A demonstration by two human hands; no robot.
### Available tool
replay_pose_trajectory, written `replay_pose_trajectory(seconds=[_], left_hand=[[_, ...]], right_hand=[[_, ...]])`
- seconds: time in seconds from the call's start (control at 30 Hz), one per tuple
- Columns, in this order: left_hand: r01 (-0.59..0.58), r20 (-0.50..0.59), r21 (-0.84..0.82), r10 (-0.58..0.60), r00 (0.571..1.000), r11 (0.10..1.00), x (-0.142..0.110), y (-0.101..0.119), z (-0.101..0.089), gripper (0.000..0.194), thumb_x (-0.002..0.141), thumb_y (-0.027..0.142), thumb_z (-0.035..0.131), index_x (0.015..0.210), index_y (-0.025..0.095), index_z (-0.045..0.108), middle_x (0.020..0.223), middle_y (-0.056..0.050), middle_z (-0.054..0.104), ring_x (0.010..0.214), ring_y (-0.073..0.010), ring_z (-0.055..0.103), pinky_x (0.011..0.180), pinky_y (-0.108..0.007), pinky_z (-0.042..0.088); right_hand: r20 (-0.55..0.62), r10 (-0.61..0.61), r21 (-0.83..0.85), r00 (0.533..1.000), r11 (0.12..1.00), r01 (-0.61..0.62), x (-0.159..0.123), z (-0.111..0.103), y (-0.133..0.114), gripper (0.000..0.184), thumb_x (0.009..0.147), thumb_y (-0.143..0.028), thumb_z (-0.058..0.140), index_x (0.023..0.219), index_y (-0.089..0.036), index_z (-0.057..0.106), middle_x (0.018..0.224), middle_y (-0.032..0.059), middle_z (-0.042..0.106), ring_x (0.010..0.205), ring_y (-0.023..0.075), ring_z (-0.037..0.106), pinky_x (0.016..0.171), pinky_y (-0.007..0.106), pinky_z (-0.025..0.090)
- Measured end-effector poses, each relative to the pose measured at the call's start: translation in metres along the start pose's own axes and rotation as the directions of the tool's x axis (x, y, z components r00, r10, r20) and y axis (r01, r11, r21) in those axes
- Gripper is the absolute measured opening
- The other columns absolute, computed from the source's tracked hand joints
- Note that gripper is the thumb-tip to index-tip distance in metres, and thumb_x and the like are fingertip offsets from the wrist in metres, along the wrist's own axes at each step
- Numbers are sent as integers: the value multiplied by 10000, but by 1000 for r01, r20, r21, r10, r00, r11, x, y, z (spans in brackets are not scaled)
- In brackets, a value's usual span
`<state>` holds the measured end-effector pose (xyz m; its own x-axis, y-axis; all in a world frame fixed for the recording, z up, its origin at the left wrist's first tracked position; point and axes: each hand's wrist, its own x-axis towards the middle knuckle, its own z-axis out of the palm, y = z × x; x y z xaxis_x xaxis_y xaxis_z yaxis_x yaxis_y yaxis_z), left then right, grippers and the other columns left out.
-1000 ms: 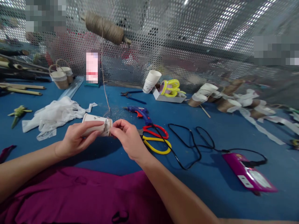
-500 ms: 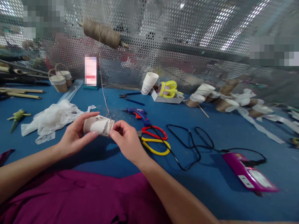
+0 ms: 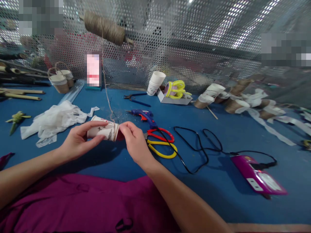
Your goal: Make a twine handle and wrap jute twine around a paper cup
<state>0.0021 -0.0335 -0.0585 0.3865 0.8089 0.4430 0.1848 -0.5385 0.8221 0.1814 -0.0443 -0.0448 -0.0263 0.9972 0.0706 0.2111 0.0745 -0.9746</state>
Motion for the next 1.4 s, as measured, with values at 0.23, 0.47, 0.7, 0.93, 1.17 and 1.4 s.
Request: replay_pose_trajectory(seconds=[0.23,0.47,0.7,0.93,1.17,1.4], left_hand=[[-33,78,34,31,996,999,1,1,0,379,778,181,550,1156,177,536,1086,-78,650,904,-160,630,801,-254,497],[20,161,40,-26,987,999,1,6,1,435,763,166,538,1195,159,491,1052,-78,649,788,-129,625,685,-213,498],[67,130,113,-81,988,991,1,7,2,379,735,199,544,1108,136,545,809,-38,681,568,-95,563,517,-185,443],[58,146,156,-81,986,986,2,7,1,357,731,197,538,1080,129,554,684,-2,644,440,-58,436,424,-165,347],[71,167,157,-97,981,985,2,5,1,334,742,190,532,1073,149,550,809,-28,657,551,-90,524,515,-192,409],[142,203,236,-192,960,961,4,4,-1,286,746,230,512,1014,148,570,744,-21,632,516,-93,492,480,-193,378]], right_hand=[[-24,-108,-134,994,986,104,0,-1,-4,213,842,-333,429,858,-188,585,924,49,613,864,171,555,789,321,417],[124,-140,-48,982,988,147,-4,4,-5,256,861,-326,401,920,-172,597,1020,70,610,963,177,550,871,337,403],[159,-130,27,979,991,127,0,2,-3,273,867,-314,383,882,-192,626,960,46,641,954,172,563,892,350,405],[189,-127,18,974,992,126,0,3,-5,286,863,-318,386,897,-184,636,978,58,626,963,165,551,896,334,391],[204,-143,-34,968,988,153,5,-2,-2,292,863,-328,377,861,-179,628,961,55,640,950,159,565,885,336,397],[-206,-220,-514,953,854,86,38,-43,0,231,822,-361,453,757,-181,583,795,59,662,733,175,595,714,319,444]])
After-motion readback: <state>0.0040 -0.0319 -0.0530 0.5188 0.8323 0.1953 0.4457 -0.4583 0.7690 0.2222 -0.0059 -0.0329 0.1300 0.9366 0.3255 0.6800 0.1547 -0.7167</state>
